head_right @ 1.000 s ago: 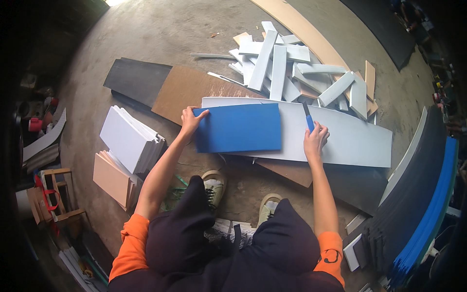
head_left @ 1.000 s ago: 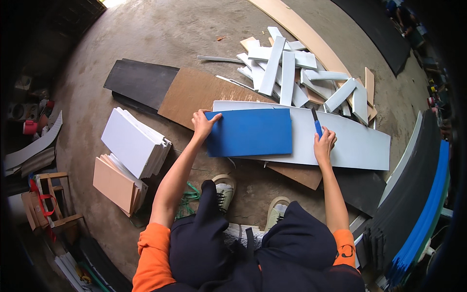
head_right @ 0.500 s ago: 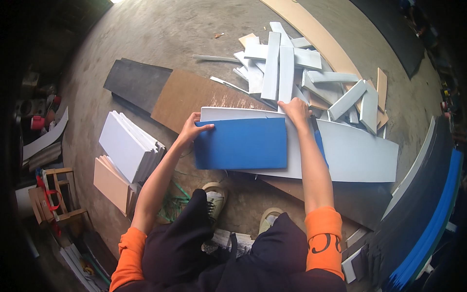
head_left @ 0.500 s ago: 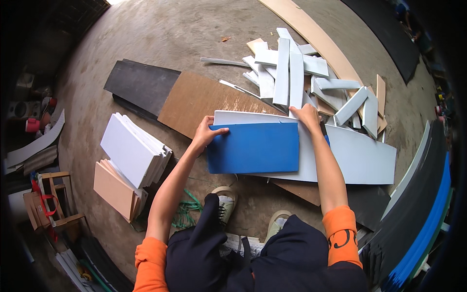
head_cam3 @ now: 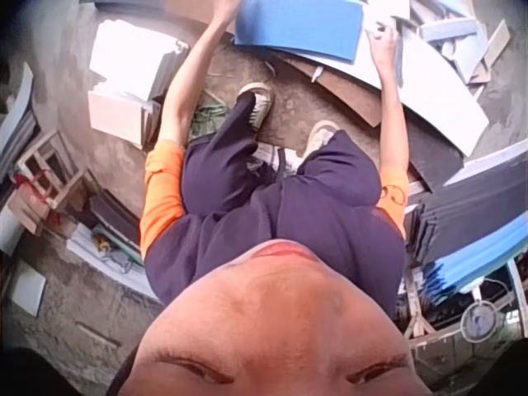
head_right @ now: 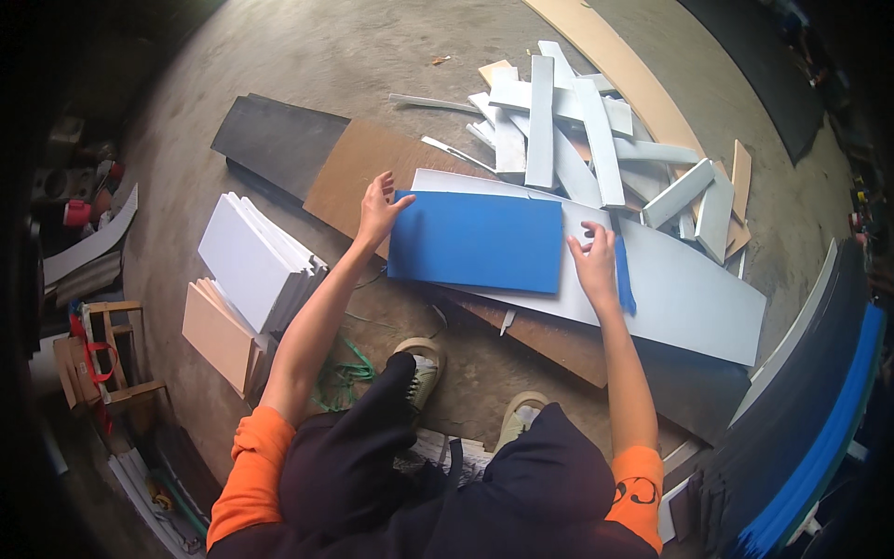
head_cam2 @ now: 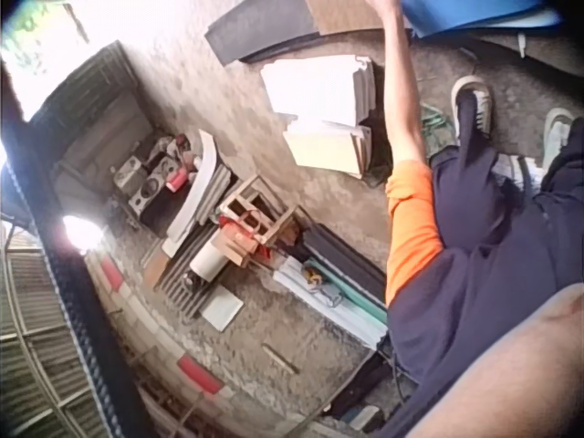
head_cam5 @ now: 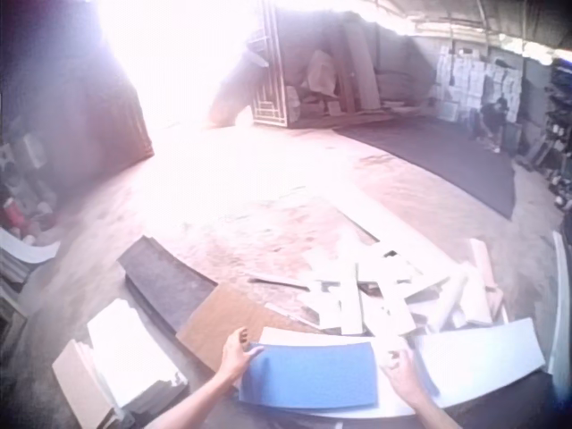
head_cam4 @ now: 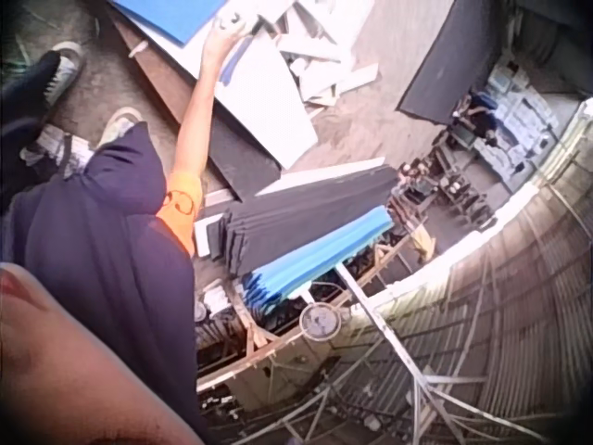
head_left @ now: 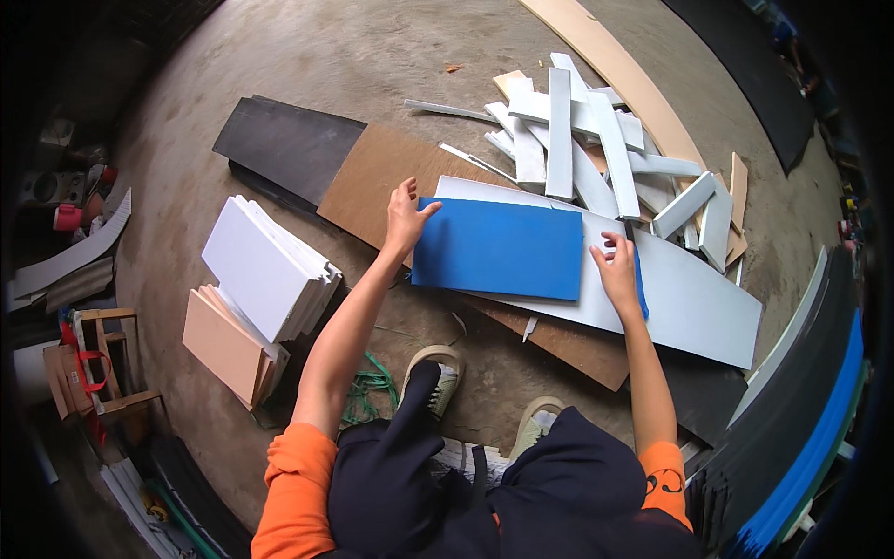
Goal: The person sits on the floor and uses a utility knife to cut white foam sheets, using a blue sheet as a template for sizing. They repeatedly align the template, score the foam, and separate the cut pieces, stacking the finished white sheets to the side.
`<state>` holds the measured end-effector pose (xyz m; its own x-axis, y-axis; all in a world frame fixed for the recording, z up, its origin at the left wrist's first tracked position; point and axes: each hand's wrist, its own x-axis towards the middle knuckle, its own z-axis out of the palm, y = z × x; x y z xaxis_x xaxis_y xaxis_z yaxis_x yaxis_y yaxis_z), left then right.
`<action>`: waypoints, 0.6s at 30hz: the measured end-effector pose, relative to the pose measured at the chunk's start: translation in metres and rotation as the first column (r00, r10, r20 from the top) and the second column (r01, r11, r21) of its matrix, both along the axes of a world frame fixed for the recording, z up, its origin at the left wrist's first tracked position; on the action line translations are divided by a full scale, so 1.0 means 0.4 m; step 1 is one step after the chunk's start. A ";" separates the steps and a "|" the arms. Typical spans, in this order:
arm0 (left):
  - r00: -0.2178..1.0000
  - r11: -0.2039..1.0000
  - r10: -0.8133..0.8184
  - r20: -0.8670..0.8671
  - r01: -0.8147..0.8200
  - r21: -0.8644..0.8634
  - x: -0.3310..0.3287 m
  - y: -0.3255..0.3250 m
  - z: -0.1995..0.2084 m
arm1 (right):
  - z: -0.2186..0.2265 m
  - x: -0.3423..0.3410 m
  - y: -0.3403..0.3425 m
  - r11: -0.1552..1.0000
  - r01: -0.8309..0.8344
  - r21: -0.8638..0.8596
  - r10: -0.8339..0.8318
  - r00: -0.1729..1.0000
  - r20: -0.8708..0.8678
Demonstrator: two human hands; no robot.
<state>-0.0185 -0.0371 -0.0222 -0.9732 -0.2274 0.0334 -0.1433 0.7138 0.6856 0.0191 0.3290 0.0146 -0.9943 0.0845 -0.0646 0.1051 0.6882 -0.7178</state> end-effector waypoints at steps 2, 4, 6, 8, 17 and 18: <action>0.997 0.984 0.048 0.067 -0.035 -0.174 0.033 0.009 -0.008 | -0.033 0.062 -0.003 1.000 0.011 0.001 -0.011 0.999 0.044; 0.979 0.999 -0.040 0.201 0.044 -0.015 0.105 0.007 -0.010 | -0.043 0.089 -0.014 0.999 0.046 -0.030 -0.044 0.997 0.062; 0.977 0.992 -0.114 0.179 0.102 0.072 0.168 -0.002 -0.003 | -0.048 0.099 -0.025 0.997 0.050 -0.060 -0.046 0.998 0.051; 0.986 0.985 -0.143 0.082 0.134 0.105 0.191 0.011 0.003 | -0.047 0.099 -0.034 0.996 0.044 -0.080 -0.039 0.997 0.064; 0.961 0.959 -0.273 0.039 0.269 0.089 0.149 0.005 0.022 | -0.054 0.148 -0.025 0.999 0.014 -0.038 -0.009 0.992 0.122; 0.957 0.956 -0.290 0.005 0.289 0.041 0.148 0.010 0.021 | -0.062 0.147 -0.017 0.999 0.006 -0.044 -0.001 0.994 0.112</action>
<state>0.0405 -0.0329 -0.0138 -0.9978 0.0634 0.0192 0.0580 0.6980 0.7137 0.0778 0.3221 -0.0102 -0.9804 0.0823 -0.1790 0.1886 0.6558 -0.7310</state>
